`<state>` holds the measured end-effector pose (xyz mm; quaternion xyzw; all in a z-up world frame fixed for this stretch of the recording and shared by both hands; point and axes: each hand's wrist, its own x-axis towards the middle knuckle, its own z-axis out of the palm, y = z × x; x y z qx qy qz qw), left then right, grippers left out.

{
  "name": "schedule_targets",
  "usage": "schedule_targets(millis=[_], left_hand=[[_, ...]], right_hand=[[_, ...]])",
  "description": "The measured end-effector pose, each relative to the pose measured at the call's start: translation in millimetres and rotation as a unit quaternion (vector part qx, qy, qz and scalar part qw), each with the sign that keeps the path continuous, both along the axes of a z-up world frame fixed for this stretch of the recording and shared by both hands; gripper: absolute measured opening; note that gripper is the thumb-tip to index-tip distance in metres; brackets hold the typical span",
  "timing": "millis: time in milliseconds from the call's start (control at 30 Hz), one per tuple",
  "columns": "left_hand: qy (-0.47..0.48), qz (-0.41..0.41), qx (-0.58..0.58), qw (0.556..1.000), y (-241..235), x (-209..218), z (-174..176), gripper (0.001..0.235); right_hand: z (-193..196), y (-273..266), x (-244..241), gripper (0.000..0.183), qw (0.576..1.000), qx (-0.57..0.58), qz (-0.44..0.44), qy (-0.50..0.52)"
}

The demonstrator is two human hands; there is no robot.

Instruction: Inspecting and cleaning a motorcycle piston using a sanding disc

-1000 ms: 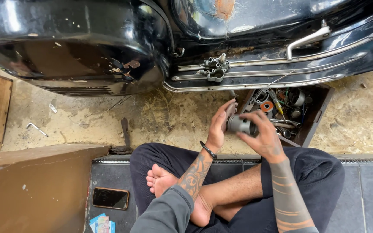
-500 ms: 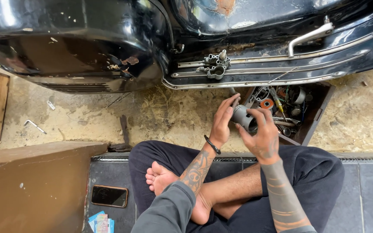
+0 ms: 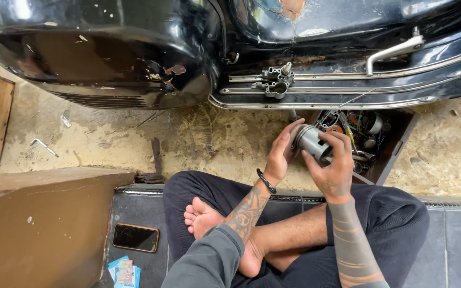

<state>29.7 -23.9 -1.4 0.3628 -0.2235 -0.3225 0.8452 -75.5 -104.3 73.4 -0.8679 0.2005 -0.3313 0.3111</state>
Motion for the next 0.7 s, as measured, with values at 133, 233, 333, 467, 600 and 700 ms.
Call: schedule_targets(millis=[133, 233, 333, 467, 600, 700], left_hand=[[0.013, -0.018, 0.014, 1.0, 10.9, 5.6, 14.0, 0.06], [-0.001, -0.006, 0.048, 0.999, 14.2, 10.9, 11.8, 0.056], [-0.043, 0.02, 0.055, 0.997, 9.2, 2.6, 9.0, 0.052], [-0.008, 0.023, 0.022, 0.999, 6.1, 2.7, 10.1, 0.055], [0.032, 0.004, 0.019, 0.999, 13.2, 11.0, 17.8, 0.057], [0.013, -0.01, 0.029, 0.999, 10.5, 2.6, 10.9, 0.052]], right_hand=[[5.2, -1.4, -2.0, 0.047, 0.993, 0.078, 0.089, -0.028], [-10.3, -11.5, -4.7, 0.051, 0.981, 0.117, 0.142, 0.055], [-20.1, -10.1, -5.9, 0.053, 0.995, 0.042, 0.046, 0.079], [-9.5, 1.6, -4.1, 0.051, 0.999, 0.025, 0.035, -0.016], [-20.1, -16.9, -7.8, 0.051, 0.989, 0.1, 0.11, 0.01], [-15.6, -7.1, -3.8, 0.05, 0.999, 0.032, 0.022, -0.009]])
